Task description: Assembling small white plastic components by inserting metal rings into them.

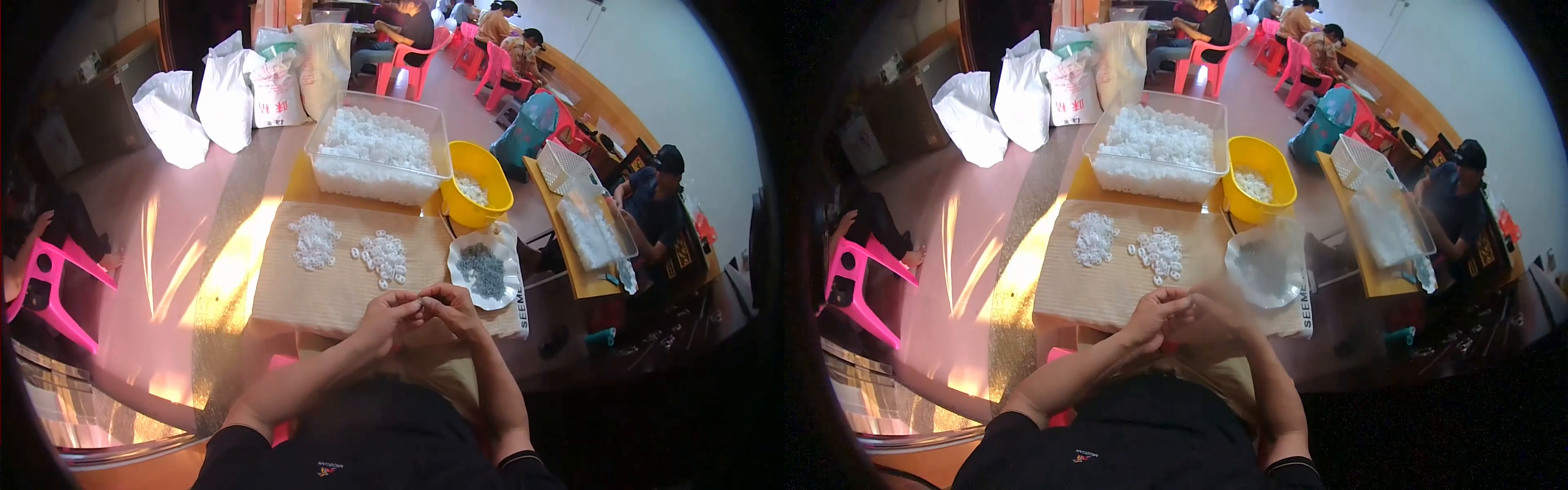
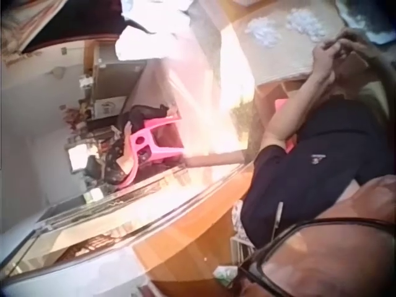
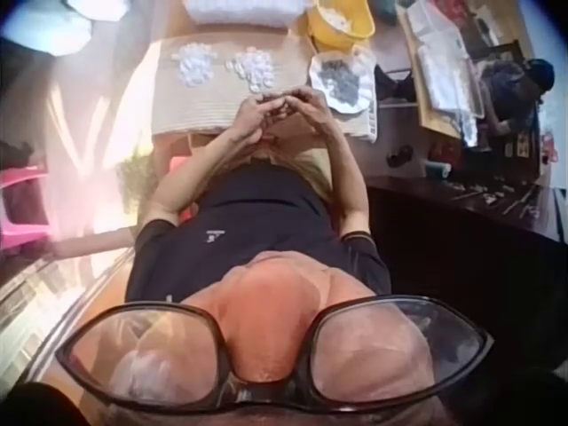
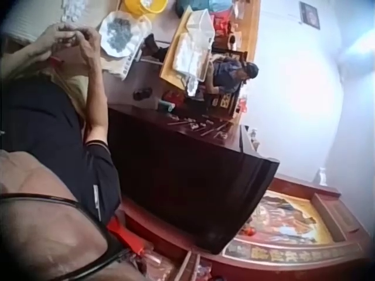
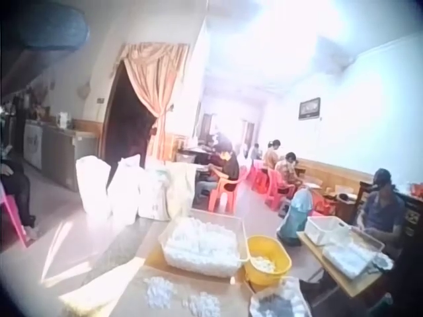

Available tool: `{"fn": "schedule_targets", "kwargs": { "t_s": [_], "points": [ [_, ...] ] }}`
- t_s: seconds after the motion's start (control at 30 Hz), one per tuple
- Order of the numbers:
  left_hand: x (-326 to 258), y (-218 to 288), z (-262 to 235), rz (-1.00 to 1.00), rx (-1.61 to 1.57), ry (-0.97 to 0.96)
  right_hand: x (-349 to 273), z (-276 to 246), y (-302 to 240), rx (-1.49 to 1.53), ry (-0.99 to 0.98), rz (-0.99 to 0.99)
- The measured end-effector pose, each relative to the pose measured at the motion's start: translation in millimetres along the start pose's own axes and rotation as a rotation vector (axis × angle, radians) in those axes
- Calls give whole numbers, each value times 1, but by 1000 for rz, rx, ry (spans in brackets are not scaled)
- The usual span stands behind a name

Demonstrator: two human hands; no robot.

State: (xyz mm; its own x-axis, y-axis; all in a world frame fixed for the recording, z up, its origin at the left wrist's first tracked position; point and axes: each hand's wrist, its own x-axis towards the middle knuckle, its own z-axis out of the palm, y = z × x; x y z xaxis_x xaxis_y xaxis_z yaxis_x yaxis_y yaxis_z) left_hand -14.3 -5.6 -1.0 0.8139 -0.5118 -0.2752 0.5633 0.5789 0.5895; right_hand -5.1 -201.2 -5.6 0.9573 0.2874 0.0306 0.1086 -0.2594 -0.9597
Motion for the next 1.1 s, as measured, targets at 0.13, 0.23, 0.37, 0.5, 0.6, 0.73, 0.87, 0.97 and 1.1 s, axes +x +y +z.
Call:
{"fn": "schedule_targets", "kwargs": {
  "t_s": [0.13,0.23,0.37,0.5,0.6,0.73,0.87,0.97,1.1],
  "points": [
    [3,0,-3,0,58,11,-2,1,5,145,17,35],
    [3,1,-2,7,19,17,0,3,0,189,-5,22],
    [3,4,-3,-35,-7,17,-2,4,-2,148,7,13],
    [0,6,-2,-57,2,19,-4,5,-9,170,16,48],
    [-2,7,-1,-70,29,2,-7,0,-7,166,-35,138],
    [-4,8,4,-69,37,12,-7,6,-11,145,62,89],
    [-5,9,8,-56,12,-26,-7,5,-17,136,33,30],
    [0,5,-1,-87,6,-64,-4,6,-19,120,16,-3],
    [3,6,-5,-94,27,-13,-2,9,-29,317,61,122]
  ]
}}
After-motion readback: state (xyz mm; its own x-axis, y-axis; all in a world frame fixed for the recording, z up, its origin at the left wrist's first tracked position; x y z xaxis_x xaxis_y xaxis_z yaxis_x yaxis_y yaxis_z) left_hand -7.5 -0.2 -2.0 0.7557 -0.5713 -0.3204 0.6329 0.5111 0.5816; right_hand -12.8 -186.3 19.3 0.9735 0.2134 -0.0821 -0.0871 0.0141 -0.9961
